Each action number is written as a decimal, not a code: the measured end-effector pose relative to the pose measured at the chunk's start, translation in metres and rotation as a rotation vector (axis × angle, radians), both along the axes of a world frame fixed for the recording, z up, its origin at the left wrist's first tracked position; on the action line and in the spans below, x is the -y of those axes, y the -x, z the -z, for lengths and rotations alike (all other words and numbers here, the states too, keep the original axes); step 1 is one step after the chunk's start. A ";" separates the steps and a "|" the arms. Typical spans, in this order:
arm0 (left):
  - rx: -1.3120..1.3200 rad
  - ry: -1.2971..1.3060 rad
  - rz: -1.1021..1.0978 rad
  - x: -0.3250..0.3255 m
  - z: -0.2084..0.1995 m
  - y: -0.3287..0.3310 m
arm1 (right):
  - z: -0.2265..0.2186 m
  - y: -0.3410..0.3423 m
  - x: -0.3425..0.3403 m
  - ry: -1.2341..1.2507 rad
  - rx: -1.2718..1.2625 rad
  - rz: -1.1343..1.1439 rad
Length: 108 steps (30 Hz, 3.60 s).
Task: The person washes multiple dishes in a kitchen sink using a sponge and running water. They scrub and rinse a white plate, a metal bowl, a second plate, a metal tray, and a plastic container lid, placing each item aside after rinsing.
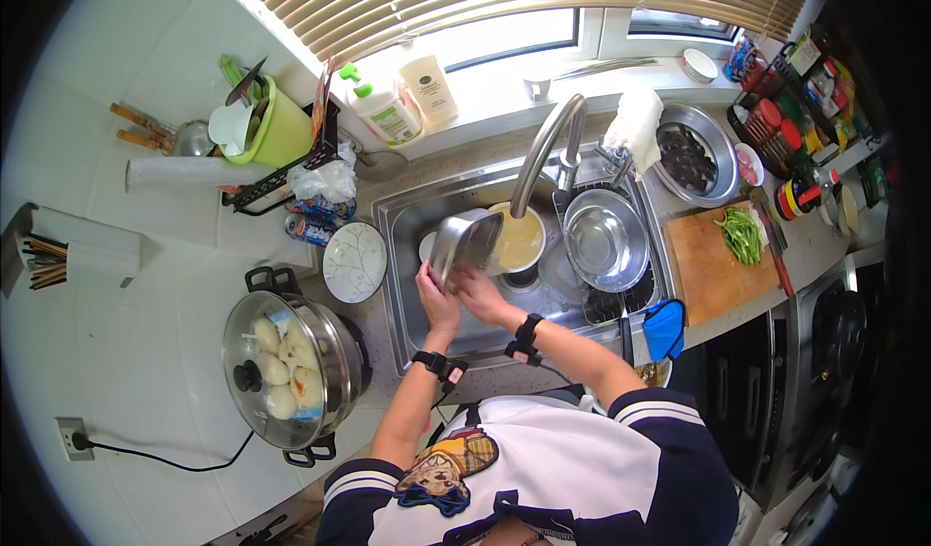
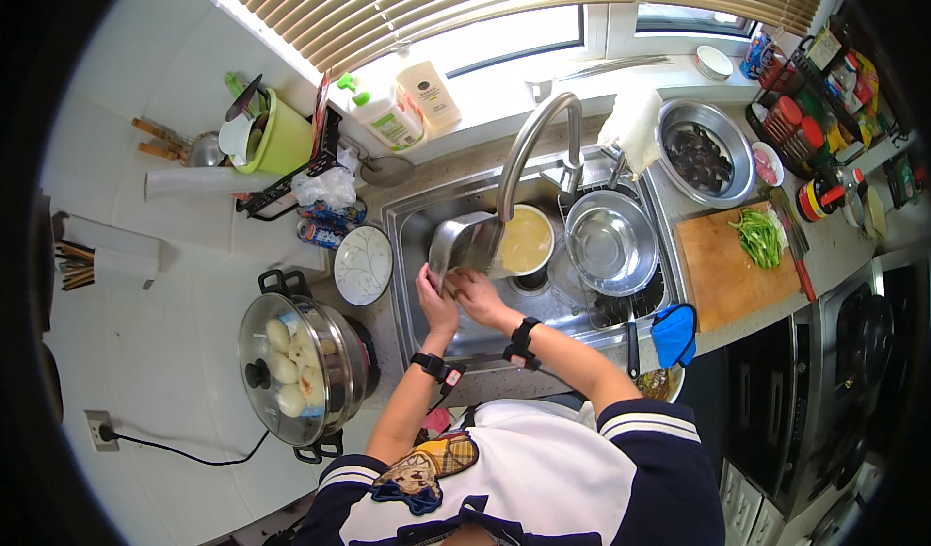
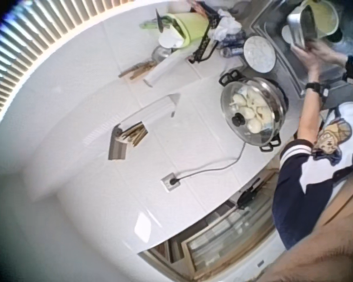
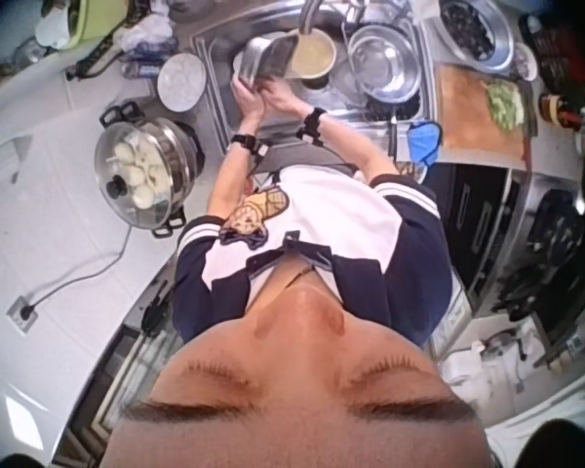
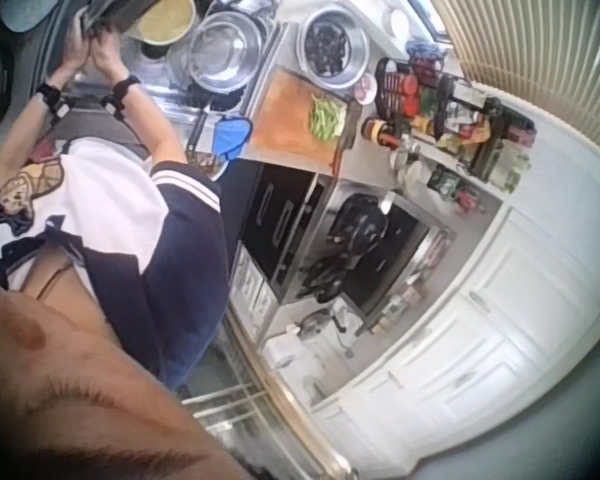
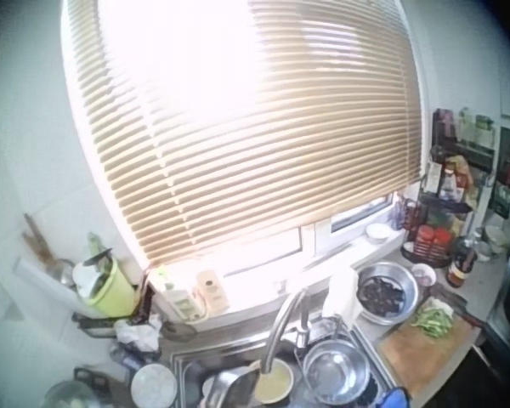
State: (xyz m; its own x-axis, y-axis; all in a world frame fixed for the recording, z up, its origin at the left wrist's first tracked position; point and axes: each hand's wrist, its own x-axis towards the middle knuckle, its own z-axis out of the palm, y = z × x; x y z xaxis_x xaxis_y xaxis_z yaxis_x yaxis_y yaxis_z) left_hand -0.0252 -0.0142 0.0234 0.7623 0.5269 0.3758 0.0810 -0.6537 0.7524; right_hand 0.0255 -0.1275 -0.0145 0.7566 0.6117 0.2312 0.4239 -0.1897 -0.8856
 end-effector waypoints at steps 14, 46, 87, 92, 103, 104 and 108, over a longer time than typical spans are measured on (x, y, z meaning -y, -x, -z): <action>-0.108 0.698 -0.072 -0.017 0.001 -0.012 | -0.026 -0.001 0.002 0.210 0.163 0.069; -0.198 0.247 0.033 -0.030 -0.028 -0.026 | -0.020 -0.012 0.037 0.784 0.898 0.103; -0.469 1.168 -0.042 -0.072 -0.006 -0.011 | -0.047 0.006 0.058 0.296 0.805 0.118; -0.643 1.204 0.171 -0.092 -0.025 -0.012 | -0.045 -0.030 0.084 0.452 0.892 0.070; -0.369 1.166 -0.022 -0.014 -0.004 -0.014 | -0.047 0.031 0.031 0.360 0.750 0.166; -0.361 1.221 -0.061 -0.011 0.002 -0.013 | -0.047 0.030 0.032 0.385 0.739 0.168; -0.409 1.200 -0.003 -0.023 0.008 -0.005 | -0.040 0.004 0.057 0.241 0.943 0.016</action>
